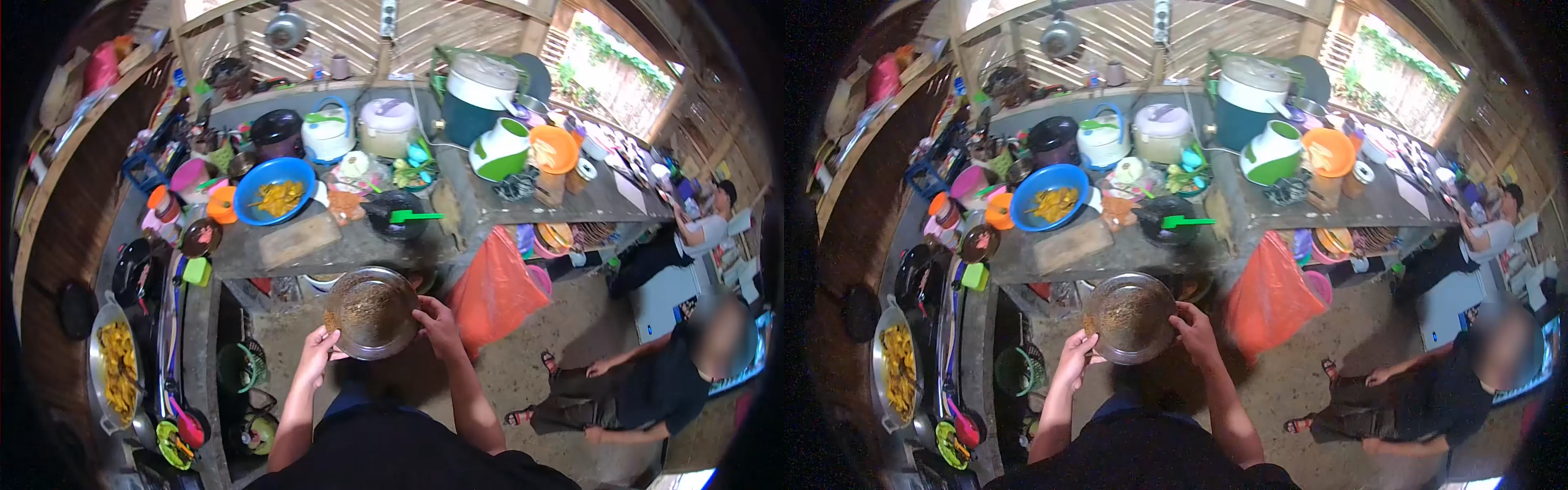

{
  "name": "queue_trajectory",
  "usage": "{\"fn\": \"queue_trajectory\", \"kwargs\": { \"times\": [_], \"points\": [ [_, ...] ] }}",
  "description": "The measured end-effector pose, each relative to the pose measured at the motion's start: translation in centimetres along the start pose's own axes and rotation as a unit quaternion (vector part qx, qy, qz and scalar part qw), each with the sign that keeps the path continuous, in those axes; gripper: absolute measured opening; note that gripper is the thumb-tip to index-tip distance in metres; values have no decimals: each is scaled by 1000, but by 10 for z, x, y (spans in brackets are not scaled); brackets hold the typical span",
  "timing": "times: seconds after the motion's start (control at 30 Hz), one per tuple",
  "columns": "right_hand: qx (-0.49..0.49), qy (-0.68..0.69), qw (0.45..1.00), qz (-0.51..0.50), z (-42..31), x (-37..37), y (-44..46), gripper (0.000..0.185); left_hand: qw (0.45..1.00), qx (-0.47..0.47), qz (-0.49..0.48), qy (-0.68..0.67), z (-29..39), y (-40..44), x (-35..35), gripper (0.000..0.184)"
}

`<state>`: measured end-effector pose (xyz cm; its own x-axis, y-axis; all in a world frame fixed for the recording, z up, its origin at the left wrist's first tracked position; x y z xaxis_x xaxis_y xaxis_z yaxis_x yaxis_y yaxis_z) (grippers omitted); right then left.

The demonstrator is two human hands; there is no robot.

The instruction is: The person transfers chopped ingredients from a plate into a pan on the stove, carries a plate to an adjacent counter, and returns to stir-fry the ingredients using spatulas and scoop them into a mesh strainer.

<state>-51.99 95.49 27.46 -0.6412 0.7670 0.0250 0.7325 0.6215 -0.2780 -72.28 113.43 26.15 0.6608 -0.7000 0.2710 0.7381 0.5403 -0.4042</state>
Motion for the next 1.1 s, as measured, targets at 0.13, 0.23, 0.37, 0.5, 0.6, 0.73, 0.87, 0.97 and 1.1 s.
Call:
{"fn": "queue_trajectory", "kwargs": {
  "times": [0.13, 0.23, 0.37, 0.5, 0.6, 0.73, 0.87, 0.97, 1.1],
  "points": [
    [-5, 22, 998, 66, -2, -41, -14, 31, 998, -15, -53, 9, 5, 15, 43, 21],
    [0, 45, 993, 105, -11, -59, -24, 31, 995, -29, -96, -5, 12, 26, 69, 18],
    [-35, 77, 988, 131, 8, -88, -13, 33, 989, -41, -142, 33, 16, 50, 90, 22],
    [-43, 64, 980, 182, 2, -104, -11, 35, 981, -42, -191, 18, 26, 74, 112, 26],
    [-33, 75, 973, 218, -3, -113, -9, 35, 972, -33, -227, 43, 22, 98, 125, 26],
    [-12, 116, 964, 241, -21, -129, -18, 34, 959, -28, -280, 42, 17, 120, 150, 26],
    [-56, 122, 958, 252, -7, -168, -16, 33, 959, -25, -273, 68, 23, 120, 196, 25],
    [-61, 165, 947, 271, 1, -207, -20, 33, 956, -41, -277, 84, 16, 124, 236, 26],
    [-63, 163, 937, 303, 13, -278, -34, 34, 940, -53, -310, 137, -16, 138, 306, 26]
  ]
}}
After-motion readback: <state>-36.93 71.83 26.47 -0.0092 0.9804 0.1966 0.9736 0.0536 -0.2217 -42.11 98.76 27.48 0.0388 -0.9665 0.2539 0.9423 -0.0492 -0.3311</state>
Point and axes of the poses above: each hand's wrist, its own y-axis towards the middle knuckle, its own x-axis out of the palm, z = x × y, the point moved 1 cm from there along y, towards the middle knuckle, and after that the axes turned 5 degrees about -y, right-handed, at the moved point
